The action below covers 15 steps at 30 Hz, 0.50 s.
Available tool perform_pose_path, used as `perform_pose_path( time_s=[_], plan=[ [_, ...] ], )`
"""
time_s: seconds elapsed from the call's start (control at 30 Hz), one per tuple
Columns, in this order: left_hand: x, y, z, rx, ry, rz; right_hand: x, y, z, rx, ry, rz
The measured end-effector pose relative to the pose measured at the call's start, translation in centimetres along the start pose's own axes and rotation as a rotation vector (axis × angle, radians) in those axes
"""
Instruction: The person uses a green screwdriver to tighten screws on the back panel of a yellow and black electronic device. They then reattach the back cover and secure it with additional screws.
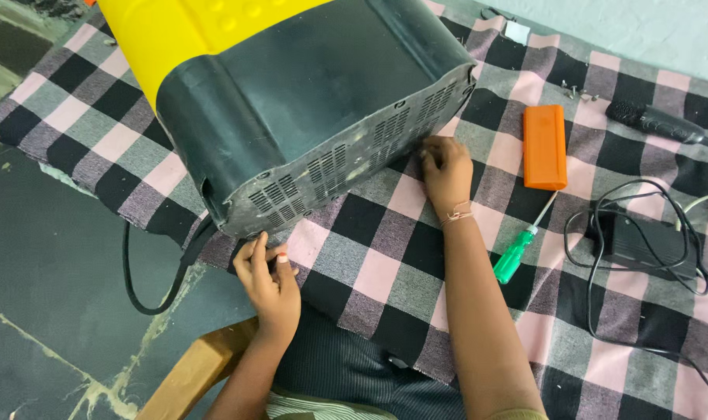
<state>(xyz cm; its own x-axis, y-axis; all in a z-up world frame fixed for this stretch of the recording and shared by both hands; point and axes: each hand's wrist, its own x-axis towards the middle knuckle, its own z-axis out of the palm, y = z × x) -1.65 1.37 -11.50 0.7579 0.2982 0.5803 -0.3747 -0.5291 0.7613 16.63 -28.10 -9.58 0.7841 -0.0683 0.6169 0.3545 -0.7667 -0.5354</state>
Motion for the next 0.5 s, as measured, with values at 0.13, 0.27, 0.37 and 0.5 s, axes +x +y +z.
perform_pose_path(
  time_s=[0.13,0.27,0.37,0.5],
  plan=[
    [0.6,0.6,0.1,-0.145,0.059,-0.228,0.2,-0.1,-0.4,0.075,0.026,0.054],
    [2.5,0.6,0.7,-0.341,0.226,-0.526,0.2,0.4,-0.4,0.106,-0.002,0.072],
    [3.8,0.3,0.3,-0.441,0.277,-0.564,0.2,1.0,-0.2,0.053,0.009,-0.040],
    [4.2,-0.3,-0.3,-0.207,0.222,-0.338,0.1,1.3,0.1,0.041,0.004,-0.072]
  ],
)
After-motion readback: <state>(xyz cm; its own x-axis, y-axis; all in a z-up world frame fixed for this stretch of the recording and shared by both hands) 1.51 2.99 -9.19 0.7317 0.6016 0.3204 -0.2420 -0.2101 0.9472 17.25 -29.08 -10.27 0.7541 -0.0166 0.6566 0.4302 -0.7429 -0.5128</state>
